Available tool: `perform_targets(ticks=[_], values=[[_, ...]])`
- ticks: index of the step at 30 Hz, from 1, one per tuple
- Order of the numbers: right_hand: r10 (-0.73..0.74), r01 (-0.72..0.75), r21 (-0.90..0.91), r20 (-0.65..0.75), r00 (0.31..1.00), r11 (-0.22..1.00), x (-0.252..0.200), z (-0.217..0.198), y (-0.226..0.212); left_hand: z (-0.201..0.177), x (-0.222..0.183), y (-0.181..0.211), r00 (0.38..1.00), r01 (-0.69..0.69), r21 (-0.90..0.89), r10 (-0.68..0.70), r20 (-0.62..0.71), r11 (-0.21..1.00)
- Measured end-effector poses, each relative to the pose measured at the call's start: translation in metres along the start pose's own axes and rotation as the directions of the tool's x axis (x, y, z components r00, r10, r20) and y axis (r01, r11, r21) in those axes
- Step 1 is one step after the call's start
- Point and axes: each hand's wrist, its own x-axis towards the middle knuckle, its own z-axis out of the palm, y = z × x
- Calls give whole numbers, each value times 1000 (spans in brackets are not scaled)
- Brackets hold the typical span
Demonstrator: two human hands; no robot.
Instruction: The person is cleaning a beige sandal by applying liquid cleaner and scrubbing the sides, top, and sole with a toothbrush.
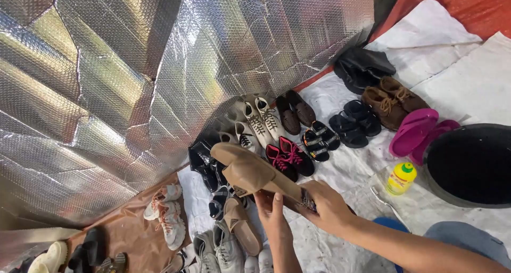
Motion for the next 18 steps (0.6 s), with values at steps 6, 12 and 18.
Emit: perform_targets(ticks=[6,12,18], values=[[-275,284,-235,72,959,930,-6,-6,1,1,-2,-14,993,111,-14,-111,-31,994],[99,-45,-124,475,875,991,24,-32,19,-23,7,-17,995,81,246,-63,-83,966],[564,-584,30,224,795,811,62,-98,13,-31,-13,4,988,-153,759,110,108,633]])
